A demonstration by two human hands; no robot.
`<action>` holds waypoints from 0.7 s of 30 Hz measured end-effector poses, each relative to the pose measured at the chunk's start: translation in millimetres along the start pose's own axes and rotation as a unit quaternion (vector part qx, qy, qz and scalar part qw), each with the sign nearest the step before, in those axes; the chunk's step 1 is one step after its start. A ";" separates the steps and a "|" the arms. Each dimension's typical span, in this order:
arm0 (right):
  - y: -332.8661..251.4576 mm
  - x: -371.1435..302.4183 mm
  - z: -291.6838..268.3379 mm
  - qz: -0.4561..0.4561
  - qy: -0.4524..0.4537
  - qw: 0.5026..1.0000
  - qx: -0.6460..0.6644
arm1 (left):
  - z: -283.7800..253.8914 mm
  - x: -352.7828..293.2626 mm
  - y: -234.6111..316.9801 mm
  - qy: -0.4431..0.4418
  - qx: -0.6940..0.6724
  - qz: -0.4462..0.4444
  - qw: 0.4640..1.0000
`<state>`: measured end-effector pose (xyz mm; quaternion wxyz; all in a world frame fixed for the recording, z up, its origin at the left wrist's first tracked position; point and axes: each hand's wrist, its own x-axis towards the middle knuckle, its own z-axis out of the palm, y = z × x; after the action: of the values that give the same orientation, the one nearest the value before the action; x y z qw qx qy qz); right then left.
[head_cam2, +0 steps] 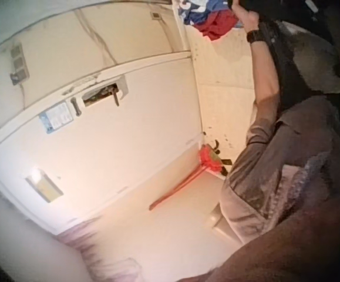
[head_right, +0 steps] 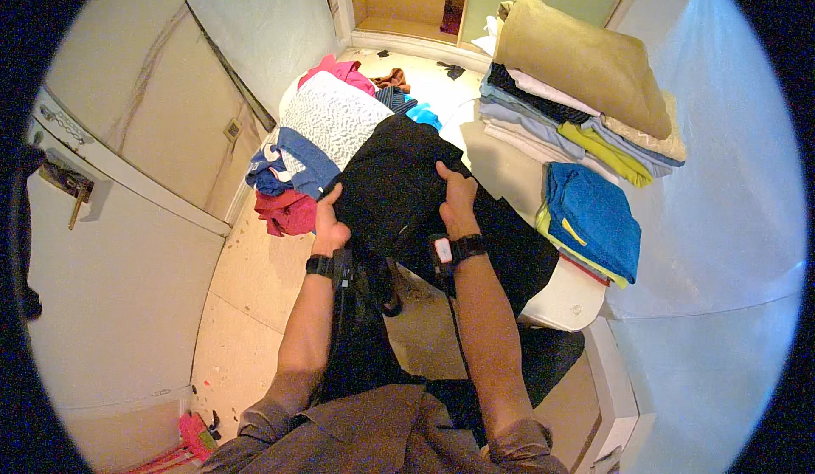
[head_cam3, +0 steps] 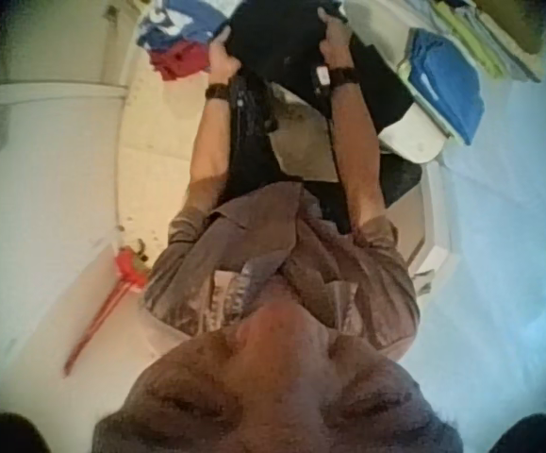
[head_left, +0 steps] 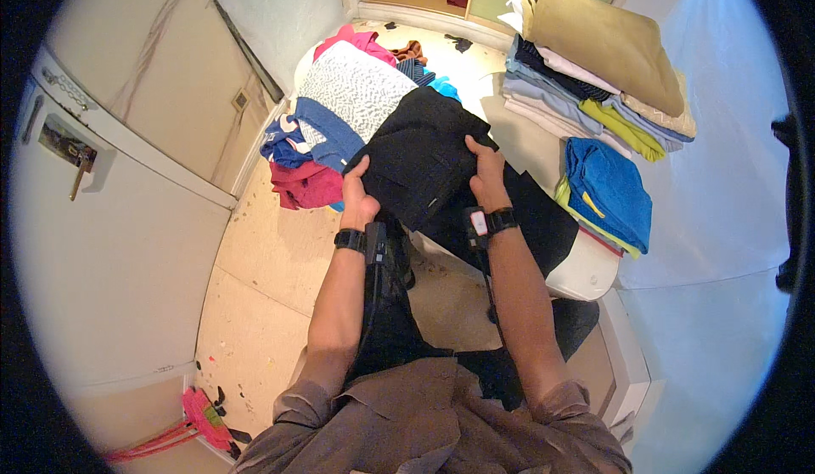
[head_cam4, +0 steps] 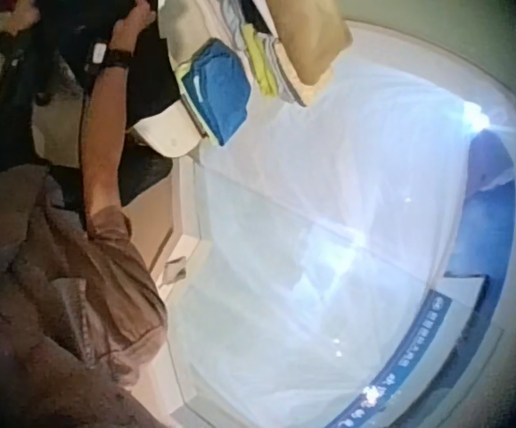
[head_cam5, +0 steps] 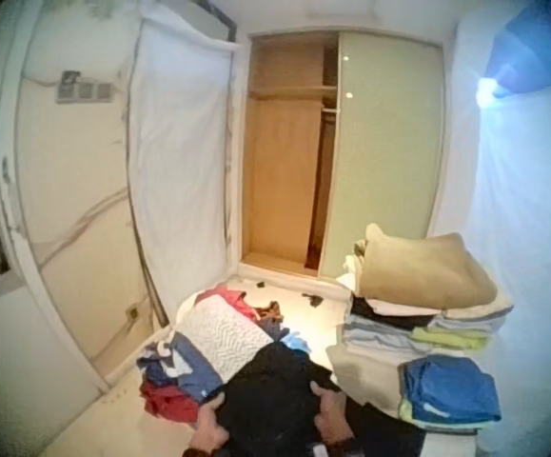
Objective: The person folds a blue and white checkered shirt, a blue t-shirt, and a pair of black pants on a white surface. The person places each folded item into a neat stack.
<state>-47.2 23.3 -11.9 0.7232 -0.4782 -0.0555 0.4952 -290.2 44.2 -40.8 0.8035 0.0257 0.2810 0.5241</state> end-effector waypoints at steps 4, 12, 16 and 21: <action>10.3 14.0 -1.0 0.024 0.050 0.998 -0.033 | -30.5 30.5 -0.9 0.087 0.028 0.000 0.996; 19.7 32.3 -11.6 0.004 0.051 0.999 0.014 | -16.5 1.3 -23.5 -0.002 0.035 0.056 0.998; 22.4 0.5 12.2 -0.059 0.156 0.974 -0.154 | -25.6 10.3 -10.9 0.088 0.255 0.183 0.945; 45.2 45.8 -27.4 -0.040 0.099 0.987 -0.122 | -16.8 -7.4 -21.4 0.097 0.195 0.165 0.962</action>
<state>-38.9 43.4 -78.4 0.6804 -0.6072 -0.0626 0.4055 -282.7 24.1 -59.0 0.6540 0.1769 0.4467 0.5843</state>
